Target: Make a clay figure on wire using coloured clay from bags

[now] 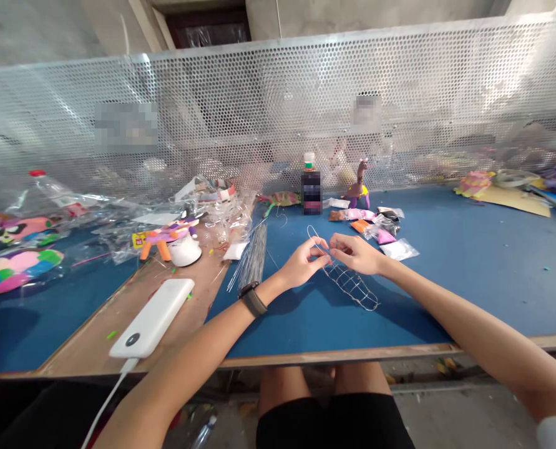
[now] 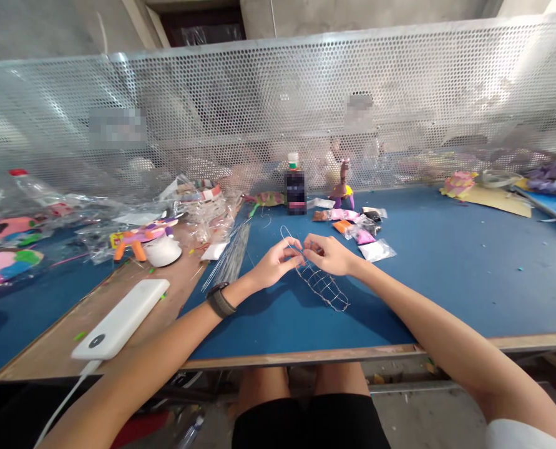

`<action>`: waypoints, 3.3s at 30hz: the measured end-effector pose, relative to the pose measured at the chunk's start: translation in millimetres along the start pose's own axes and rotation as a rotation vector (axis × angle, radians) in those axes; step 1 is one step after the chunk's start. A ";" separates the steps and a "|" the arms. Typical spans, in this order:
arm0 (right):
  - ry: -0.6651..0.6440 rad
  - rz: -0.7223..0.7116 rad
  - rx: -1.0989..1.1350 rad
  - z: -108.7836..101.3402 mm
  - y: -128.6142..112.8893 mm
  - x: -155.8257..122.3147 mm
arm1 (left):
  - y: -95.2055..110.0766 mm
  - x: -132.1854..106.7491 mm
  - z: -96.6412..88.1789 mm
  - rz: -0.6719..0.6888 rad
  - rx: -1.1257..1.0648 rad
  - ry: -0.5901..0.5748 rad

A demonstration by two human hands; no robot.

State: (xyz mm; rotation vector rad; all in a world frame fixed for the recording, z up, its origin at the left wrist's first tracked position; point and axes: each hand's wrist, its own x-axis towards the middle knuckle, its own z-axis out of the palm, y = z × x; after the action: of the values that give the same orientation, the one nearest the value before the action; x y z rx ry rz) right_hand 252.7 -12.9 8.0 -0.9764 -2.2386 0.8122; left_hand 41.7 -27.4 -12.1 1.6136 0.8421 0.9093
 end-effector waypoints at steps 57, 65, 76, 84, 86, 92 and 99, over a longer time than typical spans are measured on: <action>0.192 0.190 0.440 9.7 9.0 6.1 | -15.7 10.1 -18.7 -0.154 -0.058 0.191; 0.074 0.138 0.373 7.6 7.1 3.9 | -16.6 11.9 -19.8 -0.117 0.009 0.161; 0.139 0.024 0.181 6.6 8.8 3.7 | -22.5 13.0 -21.0 -0.078 0.021 0.134; 0.333 0.085 0.155 9.3 20.9 7.6 | -17.0 13.5 -20.2 -0.131 -0.217 0.258; 0.154 0.085 0.222 13.2 21.1 6.5 | -14.7 12.8 -19.0 -0.092 -0.265 0.273; -0.077 0.094 0.338 22.2 17.7 3.1 | -12.3 13.2 -18.4 -0.059 -0.293 0.388; 0.065 0.049 0.166 17.4 16.5 3.3 | -10.5 12.7 -18.9 -0.063 -0.268 0.398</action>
State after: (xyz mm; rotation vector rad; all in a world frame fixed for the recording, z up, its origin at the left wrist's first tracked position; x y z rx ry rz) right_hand 246.0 -6.5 -14.4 -0.9675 -2.0633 0.9572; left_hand 30.1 -5.8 -17.5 1.1858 0.9884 1.2646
